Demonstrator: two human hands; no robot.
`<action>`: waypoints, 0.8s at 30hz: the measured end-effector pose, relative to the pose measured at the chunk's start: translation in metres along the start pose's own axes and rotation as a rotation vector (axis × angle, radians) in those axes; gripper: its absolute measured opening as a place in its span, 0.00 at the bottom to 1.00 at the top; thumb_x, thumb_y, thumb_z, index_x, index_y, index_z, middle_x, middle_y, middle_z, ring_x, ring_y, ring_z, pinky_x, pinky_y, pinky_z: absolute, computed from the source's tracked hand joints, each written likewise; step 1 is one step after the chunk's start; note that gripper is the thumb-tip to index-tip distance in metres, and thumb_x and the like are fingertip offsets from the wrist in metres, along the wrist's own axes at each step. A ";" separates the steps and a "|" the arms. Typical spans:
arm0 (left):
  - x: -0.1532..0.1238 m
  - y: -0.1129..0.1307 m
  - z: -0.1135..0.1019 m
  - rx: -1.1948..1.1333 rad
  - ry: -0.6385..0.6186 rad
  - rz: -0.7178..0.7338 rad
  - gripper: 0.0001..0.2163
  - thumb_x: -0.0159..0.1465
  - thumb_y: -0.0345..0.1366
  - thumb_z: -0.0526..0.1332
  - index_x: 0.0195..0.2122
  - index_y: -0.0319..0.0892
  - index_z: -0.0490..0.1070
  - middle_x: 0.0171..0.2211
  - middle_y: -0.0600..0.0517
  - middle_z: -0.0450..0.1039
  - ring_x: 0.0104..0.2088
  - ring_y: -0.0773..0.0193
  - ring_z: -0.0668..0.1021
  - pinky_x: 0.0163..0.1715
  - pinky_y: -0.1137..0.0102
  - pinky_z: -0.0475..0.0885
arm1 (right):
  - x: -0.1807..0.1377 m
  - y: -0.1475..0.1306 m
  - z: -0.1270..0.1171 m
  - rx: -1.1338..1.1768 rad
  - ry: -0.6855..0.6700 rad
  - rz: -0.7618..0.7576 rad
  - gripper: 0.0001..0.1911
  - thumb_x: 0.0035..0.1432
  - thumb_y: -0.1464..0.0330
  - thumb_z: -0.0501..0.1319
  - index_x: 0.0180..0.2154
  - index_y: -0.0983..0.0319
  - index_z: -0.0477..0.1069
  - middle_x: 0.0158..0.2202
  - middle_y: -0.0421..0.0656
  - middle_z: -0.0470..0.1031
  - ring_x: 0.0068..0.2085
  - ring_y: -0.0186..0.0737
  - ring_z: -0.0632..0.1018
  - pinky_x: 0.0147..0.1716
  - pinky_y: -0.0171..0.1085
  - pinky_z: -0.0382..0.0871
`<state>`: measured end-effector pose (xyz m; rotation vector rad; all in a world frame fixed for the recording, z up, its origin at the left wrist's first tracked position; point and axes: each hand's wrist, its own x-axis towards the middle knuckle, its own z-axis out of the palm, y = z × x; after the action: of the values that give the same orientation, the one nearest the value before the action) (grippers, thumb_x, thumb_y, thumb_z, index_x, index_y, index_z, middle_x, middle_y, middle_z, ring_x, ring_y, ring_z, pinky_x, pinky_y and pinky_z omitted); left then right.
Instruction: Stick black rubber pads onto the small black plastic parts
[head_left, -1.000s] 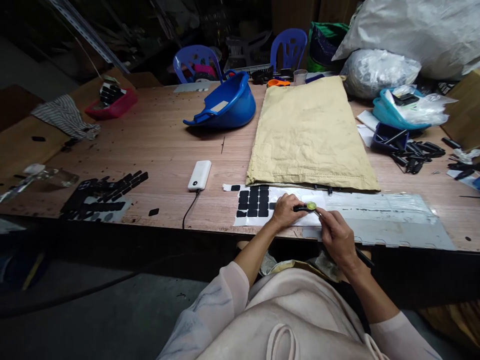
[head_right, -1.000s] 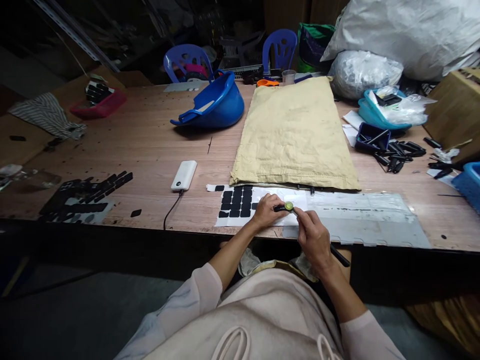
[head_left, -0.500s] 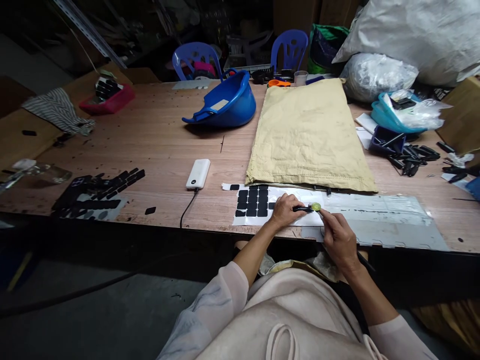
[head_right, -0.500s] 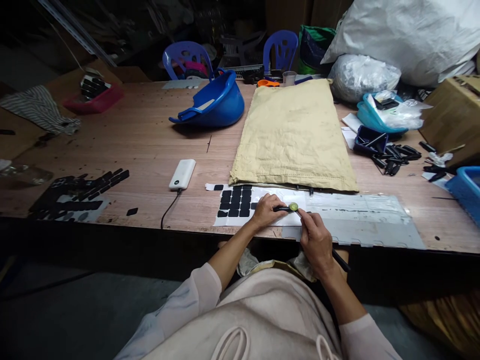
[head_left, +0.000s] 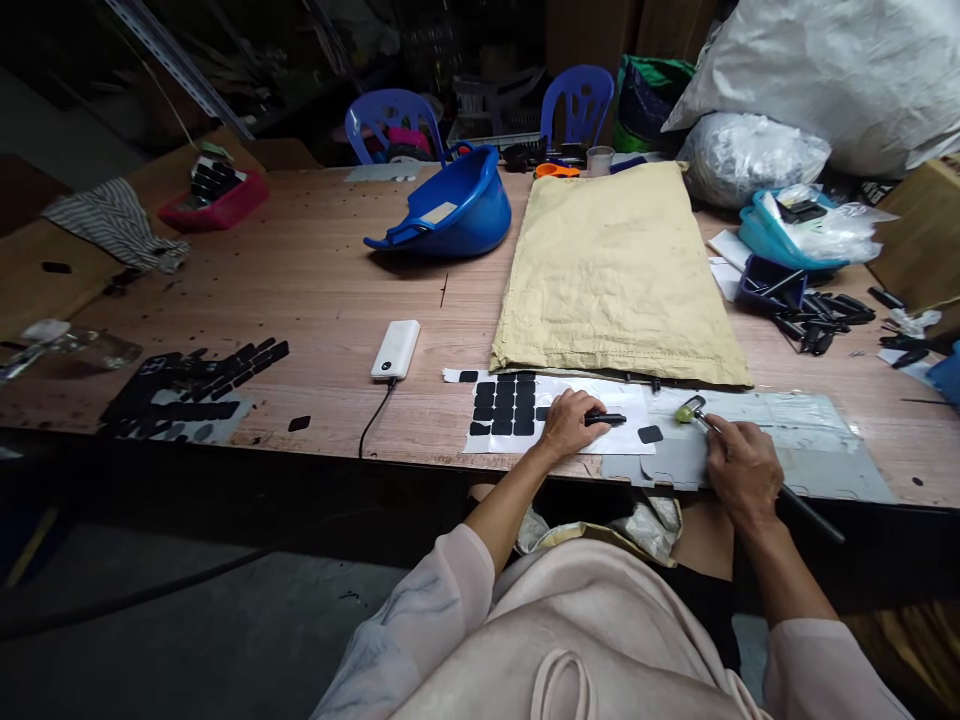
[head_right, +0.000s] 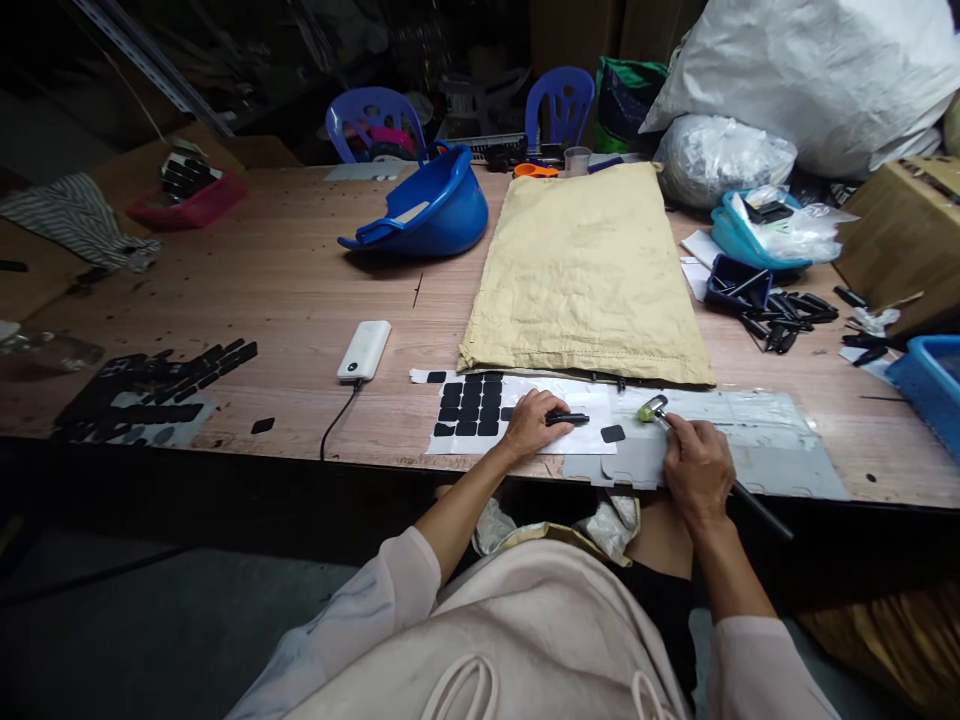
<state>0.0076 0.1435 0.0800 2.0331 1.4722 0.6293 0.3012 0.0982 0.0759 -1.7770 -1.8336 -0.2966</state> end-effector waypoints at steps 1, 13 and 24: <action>0.000 0.000 0.000 0.001 0.000 -0.001 0.09 0.62 0.37 0.73 0.43 0.45 0.82 0.41 0.50 0.79 0.46 0.54 0.76 0.48 0.61 0.70 | 0.000 0.007 0.004 -0.029 -0.004 0.008 0.14 0.66 0.68 0.59 0.48 0.59 0.83 0.38 0.47 0.78 0.38 0.44 0.73 0.38 0.41 0.63; -0.001 -0.003 0.000 0.012 0.000 0.002 0.05 0.66 0.37 0.69 0.42 0.45 0.82 0.41 0.50 0.79 0.46 0.54 0.75 0.50 0.60 0.69 | -0.001 0.005 0.016 -0.089 0.018 0.110 0.14 0.66 0.67 0.59 0.48 0.59 0.81 0.40 0.48 0.76 0.39 0.45 0.68 0.37 0.42 0.53; -0.104 0.009 0.009 -0.195 -0.031 0.365 0.12 0.74 0.43 0.59 0.47 0.43 0.78 0.38 0.48 0.79 0.38 0.60 0.79 0.40 0.67 0.74 | 0.000 0.003 0.015 -0.061 -0.010 0.139 0.14 0.65 0.67 0.59 0.48 0.59 0.80 0.40 0.48 0.74 0.39 0.44 0.65 0.37 0.42 0.51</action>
<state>-0.0104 0.0407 0.0740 2.1581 0.9837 0.8456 0.3004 0.1063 0.0632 -1.9398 -1.7150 -0.2925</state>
